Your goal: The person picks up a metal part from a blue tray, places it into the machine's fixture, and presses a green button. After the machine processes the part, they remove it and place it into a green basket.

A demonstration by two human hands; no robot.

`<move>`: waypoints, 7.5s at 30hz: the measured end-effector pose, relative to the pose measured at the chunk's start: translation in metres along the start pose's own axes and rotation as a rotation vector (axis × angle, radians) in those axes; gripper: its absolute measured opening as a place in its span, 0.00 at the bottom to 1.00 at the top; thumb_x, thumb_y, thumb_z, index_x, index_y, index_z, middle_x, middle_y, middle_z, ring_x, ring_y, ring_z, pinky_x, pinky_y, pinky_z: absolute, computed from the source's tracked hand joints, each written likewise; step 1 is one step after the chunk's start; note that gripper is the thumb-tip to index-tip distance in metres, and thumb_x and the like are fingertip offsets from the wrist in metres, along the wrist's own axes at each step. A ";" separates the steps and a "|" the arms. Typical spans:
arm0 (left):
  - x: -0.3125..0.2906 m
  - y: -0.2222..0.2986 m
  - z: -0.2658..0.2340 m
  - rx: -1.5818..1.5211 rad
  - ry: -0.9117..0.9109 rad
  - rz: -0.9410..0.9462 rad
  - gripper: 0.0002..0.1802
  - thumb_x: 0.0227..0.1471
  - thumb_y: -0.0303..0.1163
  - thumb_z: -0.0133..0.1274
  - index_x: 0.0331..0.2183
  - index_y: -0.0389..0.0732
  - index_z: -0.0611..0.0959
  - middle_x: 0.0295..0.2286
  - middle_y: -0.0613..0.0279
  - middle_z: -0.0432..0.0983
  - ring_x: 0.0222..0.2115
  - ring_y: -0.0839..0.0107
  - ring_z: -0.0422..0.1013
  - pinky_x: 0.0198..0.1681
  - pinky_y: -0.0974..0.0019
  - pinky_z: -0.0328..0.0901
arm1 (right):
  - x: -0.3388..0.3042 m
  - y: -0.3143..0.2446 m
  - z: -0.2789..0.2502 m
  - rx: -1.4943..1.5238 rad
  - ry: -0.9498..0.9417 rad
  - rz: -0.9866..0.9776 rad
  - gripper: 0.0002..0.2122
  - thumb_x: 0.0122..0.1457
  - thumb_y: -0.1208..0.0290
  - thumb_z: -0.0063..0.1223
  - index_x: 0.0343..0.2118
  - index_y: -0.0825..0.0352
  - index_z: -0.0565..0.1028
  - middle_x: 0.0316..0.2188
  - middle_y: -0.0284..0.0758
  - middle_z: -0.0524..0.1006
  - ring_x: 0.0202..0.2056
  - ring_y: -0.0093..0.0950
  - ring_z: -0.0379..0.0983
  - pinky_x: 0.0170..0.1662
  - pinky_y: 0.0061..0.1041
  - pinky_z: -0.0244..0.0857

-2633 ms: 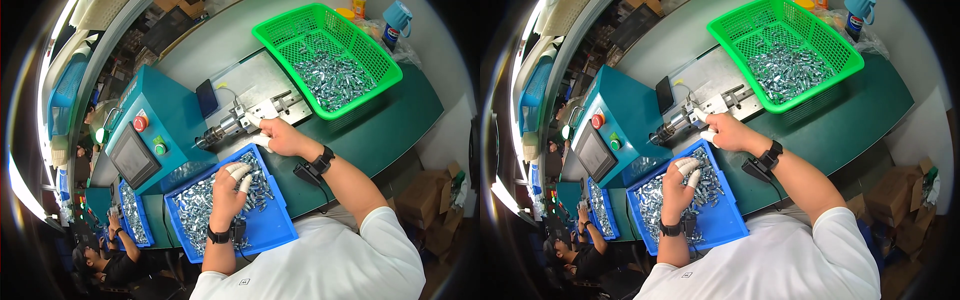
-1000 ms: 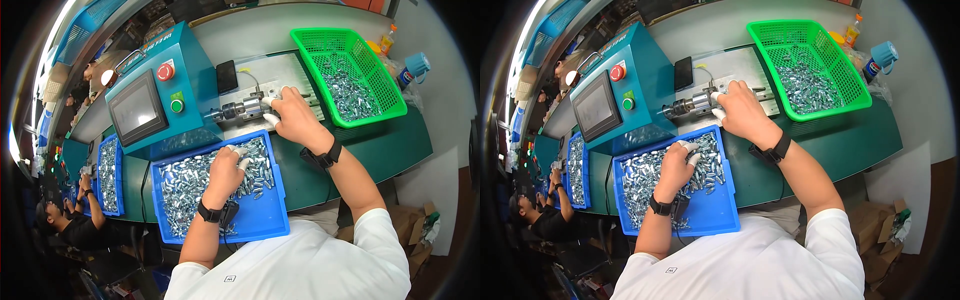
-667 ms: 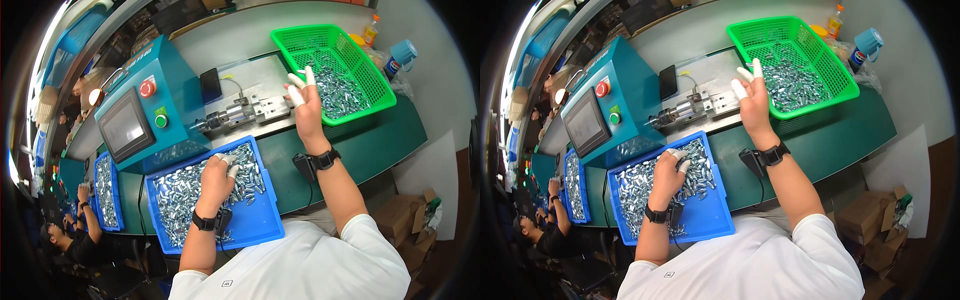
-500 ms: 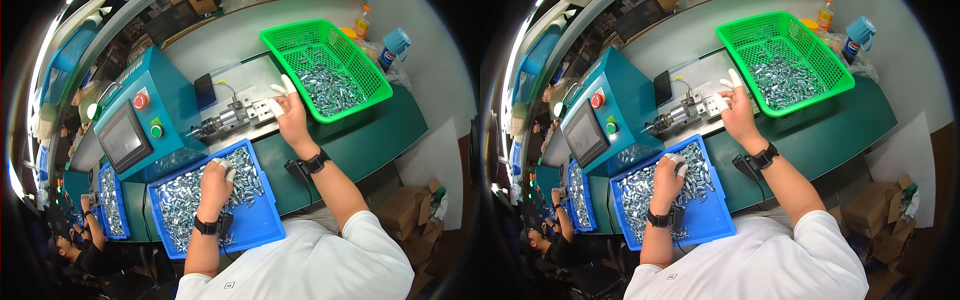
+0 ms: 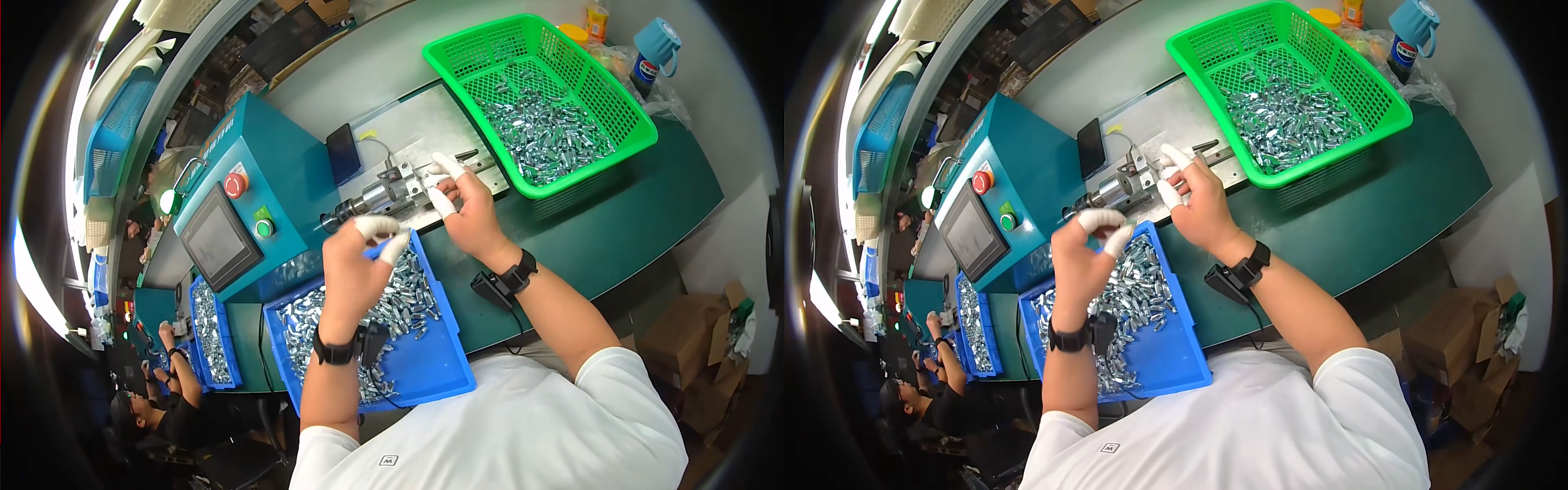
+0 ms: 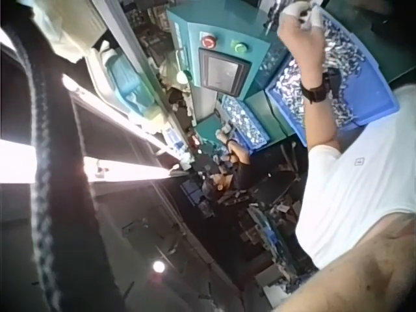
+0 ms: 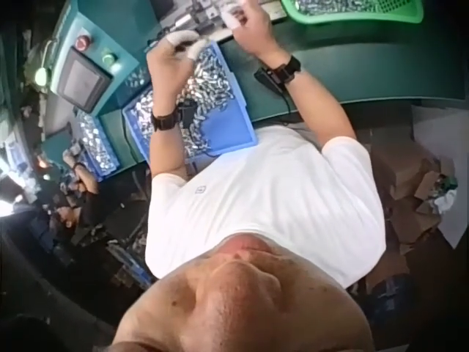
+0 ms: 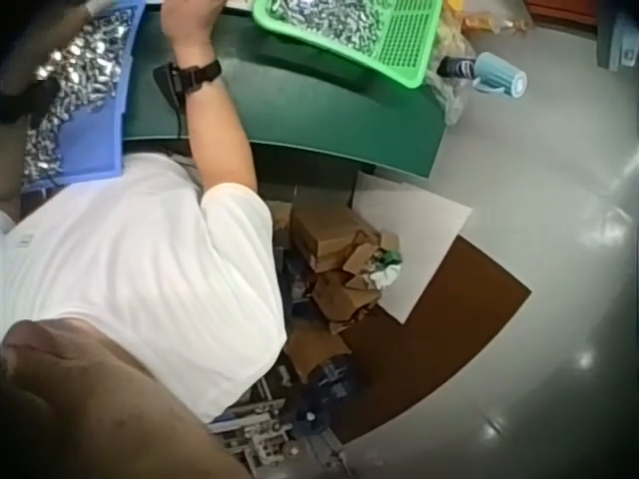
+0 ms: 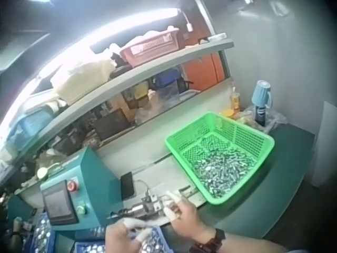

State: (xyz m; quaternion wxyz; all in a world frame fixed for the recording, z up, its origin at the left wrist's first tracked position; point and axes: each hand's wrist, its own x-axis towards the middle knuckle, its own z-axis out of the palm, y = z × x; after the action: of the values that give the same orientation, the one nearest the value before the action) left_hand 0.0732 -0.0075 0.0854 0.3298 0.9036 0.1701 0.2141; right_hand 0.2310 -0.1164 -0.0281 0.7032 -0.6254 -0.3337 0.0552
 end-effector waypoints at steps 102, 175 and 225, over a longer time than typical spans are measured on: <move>-0.045 -0.054 -0.067 0.550 0.532 0.171 0.37 0.52 0.27 0.68 0.62 0.32 0.75 0.58 0.40 0.72 0.53 0.44 0.73 0.59 0.52 0.69 | 0.072 -0.027 -0.024 -0.539 -0.312 -0.460 0.08 0.62 0.77 0.63 0.44 0.69 0.81 0.29 0.41 0.83 0.26 0.32 0.78 0.32 0.29 0.71; -0.100 -0.055 -0.006 0.096 0.311 0.090 0.37 0.55 0.24 0.65 0.64 0.33 0.72 0.61 0.41 0.68 0.48 0.53 0.77 0.53 0.56 0.73 | 0.055 -0.023 -0.004 -0.447 -0.437 0.050 0.13 0.56 0.73 0.72 0.43 0.72 0.86 0.27 0.29 0.80 0.26 0.17 0.70 0.32 0.21 0.68; -0.111 -0.070 0.012 0.273 -0.237 0.191 0.24 0.49 0.25 0.67 0.51 0.37 0.84 0.54 0.52 0.76 0.55 0.49 0.69 0.61 0.51 0.66 | 0.056 -0.047 -0.008 -0.771 -0.472 -0.113 0.14 0.60 0.67 0.67 0.44 0.71 0.84 0.29 0.43 0.80 0.27 0.37 0.78 0.33 0.34 0.72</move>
State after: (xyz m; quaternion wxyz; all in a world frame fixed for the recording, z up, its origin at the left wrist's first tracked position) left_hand -0.0268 -0.0127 0.0002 0.2001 0.9708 0.0712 0.1115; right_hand 0.2623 -0.1051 0.0369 0.3259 -0.7925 -0.5147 0.0294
